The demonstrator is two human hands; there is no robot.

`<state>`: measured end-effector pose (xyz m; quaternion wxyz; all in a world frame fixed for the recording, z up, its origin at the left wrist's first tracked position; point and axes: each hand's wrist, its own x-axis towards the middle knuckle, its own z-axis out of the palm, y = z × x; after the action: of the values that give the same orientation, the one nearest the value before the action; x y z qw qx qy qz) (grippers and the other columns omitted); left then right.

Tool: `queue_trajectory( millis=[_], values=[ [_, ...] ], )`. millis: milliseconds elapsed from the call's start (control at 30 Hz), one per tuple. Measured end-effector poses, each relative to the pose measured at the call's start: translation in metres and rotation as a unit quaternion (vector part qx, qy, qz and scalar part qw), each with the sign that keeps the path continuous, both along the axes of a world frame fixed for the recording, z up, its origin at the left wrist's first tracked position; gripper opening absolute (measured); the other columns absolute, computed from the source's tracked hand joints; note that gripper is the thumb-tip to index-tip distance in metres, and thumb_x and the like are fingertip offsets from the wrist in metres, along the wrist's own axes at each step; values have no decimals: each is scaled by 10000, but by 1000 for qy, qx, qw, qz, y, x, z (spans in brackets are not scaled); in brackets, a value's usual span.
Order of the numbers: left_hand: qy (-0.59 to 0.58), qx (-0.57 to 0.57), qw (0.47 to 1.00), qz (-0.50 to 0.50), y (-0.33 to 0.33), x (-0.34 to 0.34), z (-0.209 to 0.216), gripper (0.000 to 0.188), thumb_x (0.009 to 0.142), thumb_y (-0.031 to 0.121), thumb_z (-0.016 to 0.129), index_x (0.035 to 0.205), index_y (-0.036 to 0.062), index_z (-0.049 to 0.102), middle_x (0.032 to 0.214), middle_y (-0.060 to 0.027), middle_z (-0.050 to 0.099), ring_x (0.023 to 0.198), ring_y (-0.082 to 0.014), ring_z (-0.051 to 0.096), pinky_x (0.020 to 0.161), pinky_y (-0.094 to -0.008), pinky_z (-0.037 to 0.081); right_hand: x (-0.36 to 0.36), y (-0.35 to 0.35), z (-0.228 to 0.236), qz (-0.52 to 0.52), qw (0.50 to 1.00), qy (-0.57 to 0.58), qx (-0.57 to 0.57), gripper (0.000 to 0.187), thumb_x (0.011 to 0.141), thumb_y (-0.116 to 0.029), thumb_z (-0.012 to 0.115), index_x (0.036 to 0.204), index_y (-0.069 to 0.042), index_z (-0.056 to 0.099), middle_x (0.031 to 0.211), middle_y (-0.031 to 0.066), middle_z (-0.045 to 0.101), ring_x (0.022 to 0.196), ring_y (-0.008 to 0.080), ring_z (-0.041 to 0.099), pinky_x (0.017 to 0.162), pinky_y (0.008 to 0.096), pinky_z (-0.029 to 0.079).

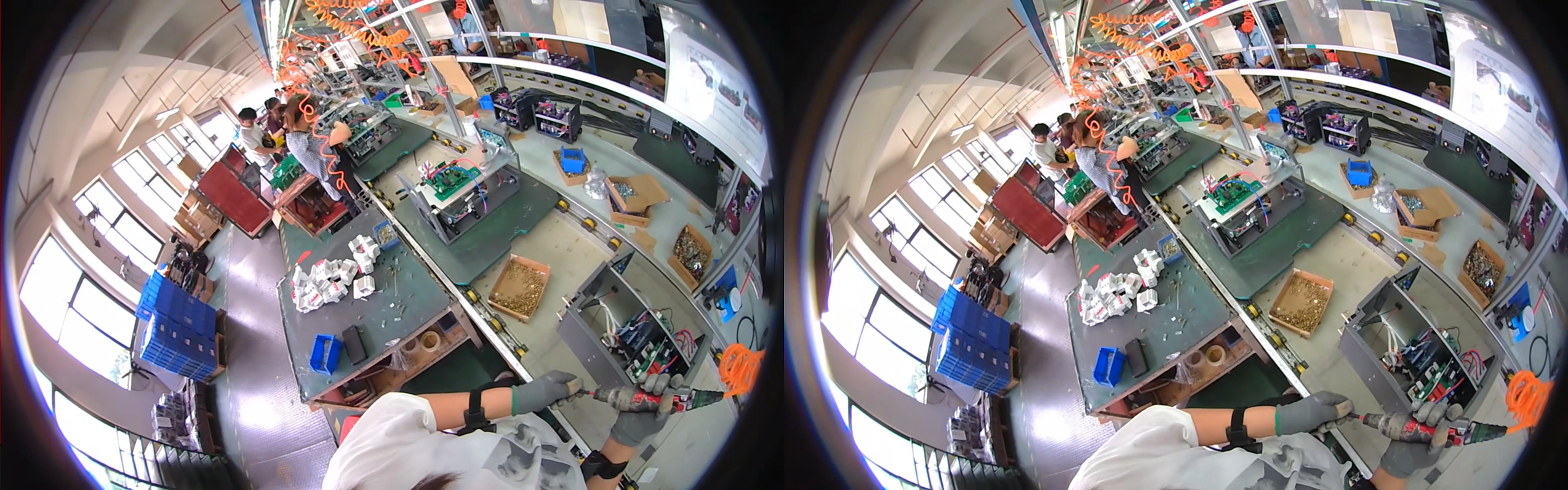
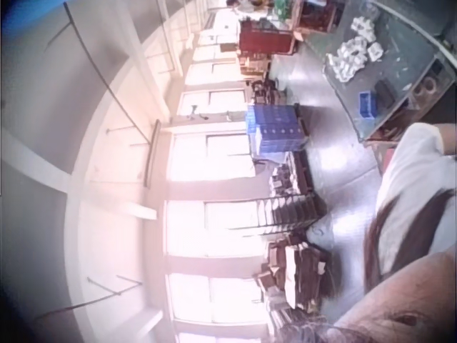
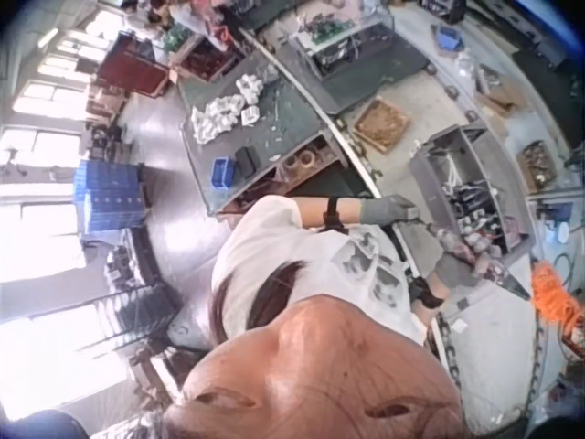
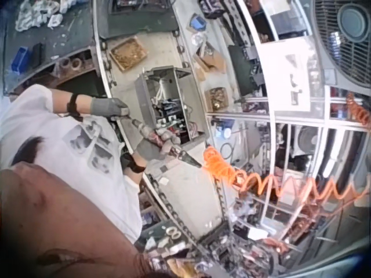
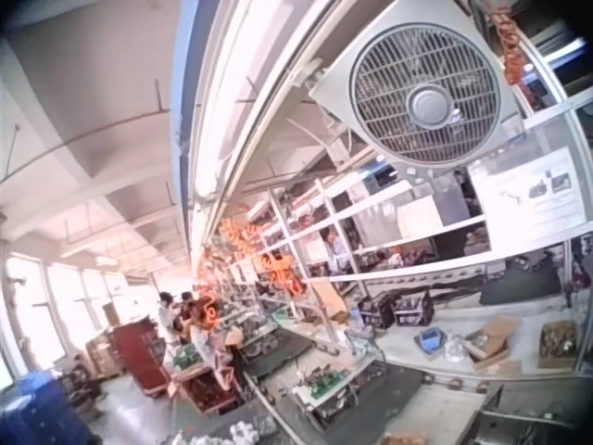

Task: Assembling and wiring components inside a metal electronic unit enclosure on a factory assembly line.

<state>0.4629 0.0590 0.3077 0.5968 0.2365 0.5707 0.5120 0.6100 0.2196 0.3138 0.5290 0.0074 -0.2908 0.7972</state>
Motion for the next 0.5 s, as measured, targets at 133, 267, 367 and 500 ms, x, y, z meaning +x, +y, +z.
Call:
queue_trajectory(
  millis=[133, 267, 367, 500],
  values=[
    [5, -22, 1000, -1, 6, 1, -5, 378, 945, 390, 461, 865, 47, 598, 682, 10, 520, 522, -62, 441, 471, -217, 372, -2, 6, 1, 31, 999, 9, 21, 302, 832, -141, 597, 1095, -66, 470, 721, -5, 365, 666, 124, 375, 691, 309, 377],
    [18, 7, 1000, 23, 19, -3, -28, 428, 926, 463, 468, 822, 74, 614, 616, 28, 497, 477, -59, 420, 426, -221, 354, -11, 4, 11, -16, 1000, -3, 24, 271, 824, -132, 590, 1042, -79, 438, 695, -3, 359, 637, 129, 371, 678, 327, 374],
    [18, -33, 999, 11, 31, -9, -38, 464, 913, 498, 481, 799, 71, 619, 612, 37, 498, 491, -44, 421, 432, -212, 346, -13, 8, 12, -21, 999, 5, 30, 246, 829, -112, 577, 1002, -83, 404, 671, 3, 353, 609, 134, 365, 669, 341, 369],
    [16, -38, 999, -9, 41, -13, -26, 497, 896, 517, 507, 789, 51, 642, 637, 34, 530, 522, -32, 435, 456, -204, 349, -10, 15, 10, -32, 999, -10, 32, 255, 843, -154, 568, 1029, -67, 417, 714, 2, 355, 650, 133, 362, 689, 333, 355]
  ],
)
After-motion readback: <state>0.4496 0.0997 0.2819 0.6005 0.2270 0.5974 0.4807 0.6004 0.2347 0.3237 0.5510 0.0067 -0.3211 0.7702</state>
